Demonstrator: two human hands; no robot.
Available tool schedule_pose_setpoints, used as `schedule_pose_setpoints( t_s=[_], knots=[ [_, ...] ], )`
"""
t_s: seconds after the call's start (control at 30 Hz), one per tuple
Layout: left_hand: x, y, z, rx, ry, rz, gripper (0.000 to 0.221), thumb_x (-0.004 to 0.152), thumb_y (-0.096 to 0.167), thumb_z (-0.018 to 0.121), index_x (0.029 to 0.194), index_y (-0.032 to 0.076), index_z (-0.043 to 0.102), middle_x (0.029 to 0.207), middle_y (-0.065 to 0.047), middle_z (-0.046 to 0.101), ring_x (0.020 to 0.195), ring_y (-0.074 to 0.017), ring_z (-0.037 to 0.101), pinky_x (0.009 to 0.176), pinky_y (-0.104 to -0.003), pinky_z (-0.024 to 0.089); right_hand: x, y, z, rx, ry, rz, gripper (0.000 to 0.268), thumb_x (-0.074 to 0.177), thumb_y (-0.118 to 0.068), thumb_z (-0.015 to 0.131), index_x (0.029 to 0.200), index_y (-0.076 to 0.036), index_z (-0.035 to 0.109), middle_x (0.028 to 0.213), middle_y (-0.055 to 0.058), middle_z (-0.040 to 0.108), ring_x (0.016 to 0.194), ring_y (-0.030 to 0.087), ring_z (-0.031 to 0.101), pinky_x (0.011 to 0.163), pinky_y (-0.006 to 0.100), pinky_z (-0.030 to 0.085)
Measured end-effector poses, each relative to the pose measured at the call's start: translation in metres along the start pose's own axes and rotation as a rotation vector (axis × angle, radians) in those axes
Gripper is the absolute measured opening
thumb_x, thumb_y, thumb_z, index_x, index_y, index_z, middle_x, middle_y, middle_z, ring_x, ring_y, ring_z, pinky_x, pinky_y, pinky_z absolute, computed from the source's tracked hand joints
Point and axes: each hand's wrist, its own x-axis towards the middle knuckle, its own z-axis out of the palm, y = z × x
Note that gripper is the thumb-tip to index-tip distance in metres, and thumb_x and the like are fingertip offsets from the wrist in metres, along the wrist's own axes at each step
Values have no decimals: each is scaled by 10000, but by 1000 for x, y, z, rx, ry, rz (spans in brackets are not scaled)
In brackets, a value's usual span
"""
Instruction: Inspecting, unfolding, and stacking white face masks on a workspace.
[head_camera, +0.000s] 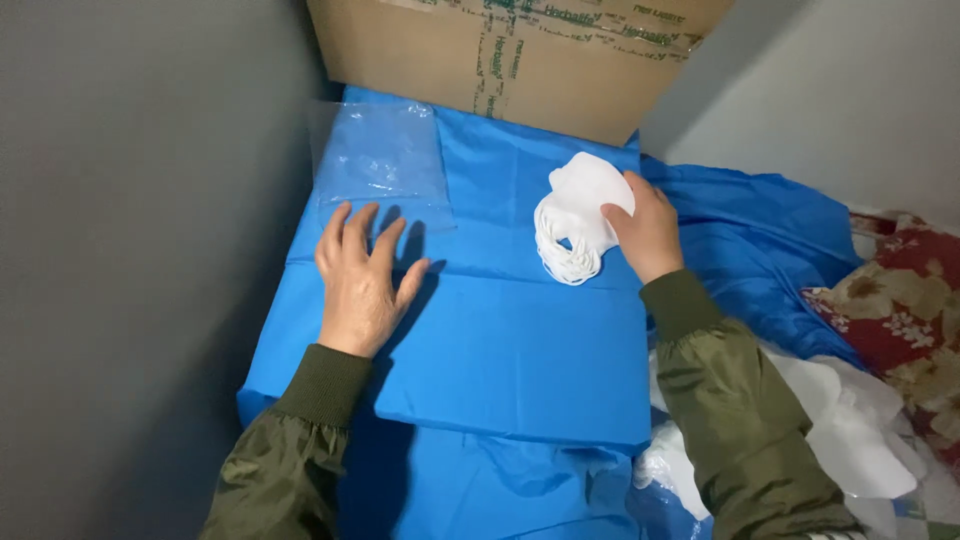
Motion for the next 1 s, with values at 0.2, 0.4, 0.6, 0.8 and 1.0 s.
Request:
schedule_pose_setpoints(
  t_s=[0.2, 0.4, 0.6, 0.8, 1.0],
  knots=[
    [0, -13, 5, -120, 89, -15, 299, 997, 318, 734, 1241, 150, 694, 1327, -52, 509, 1401, -357, 391, 1112, -513, 334, 24, 22, 4, -146, -9, -97, 577, 1037, -267, 715, 1524, -36, 508, 1338, 234, 575, 1307, 387, 569, 1038, 459, 513],
    [2, -8, -1, -151, 100, -43, 179, 1018, 237, 696, 1166, 136, 703, 1254, -53, 516, 1355, -338, 411, 1081, -501, 354, 20, 5, -1, -145, 78, -153, 452, 1018, -184, 742, 1425, -47, 600, 1196, 254, 619, 1185, 452, 632, 972, 501, 531],
    [2, -10, 1, -165, 110, -61, 158, 995, 210, 707, 1145, 163, 703, 1233, -39, 525, 1336, -322, 423, 1070, -494, 367, 14, 19, 3, -132, 234, -226, 306, 916, -204, 864, 1119, -76, 673, 1009, 141, 620, 1030, 361, 672, 880, 428, 552],
    [1, -11, 1, -180, 122, -52, 164, 977, 172, 720, 1140, 156, 704, 1220, -44, 530, 1326, -320, 430, 1066, -484, 373, 16, 29, -11, -138, 332, -278, 174, 923, -128, 866, 944, -97, 696, 958, 99, 585, 992, 319, 598, 897, 418, 477],
    [4, -7, -4, -251, 171, -4, 171, 991, 174, 714, 1160, 150, 707, 1239, -61, 539, 1307, -343, 440, 1091, -515, 375, -54, -67, -58, 190, 212, -257, 124, 1017, -44, 777, 1055, -66, 661, 895, 141, 740, 742, 300, 725, 651, 379, 555]
  ],
)
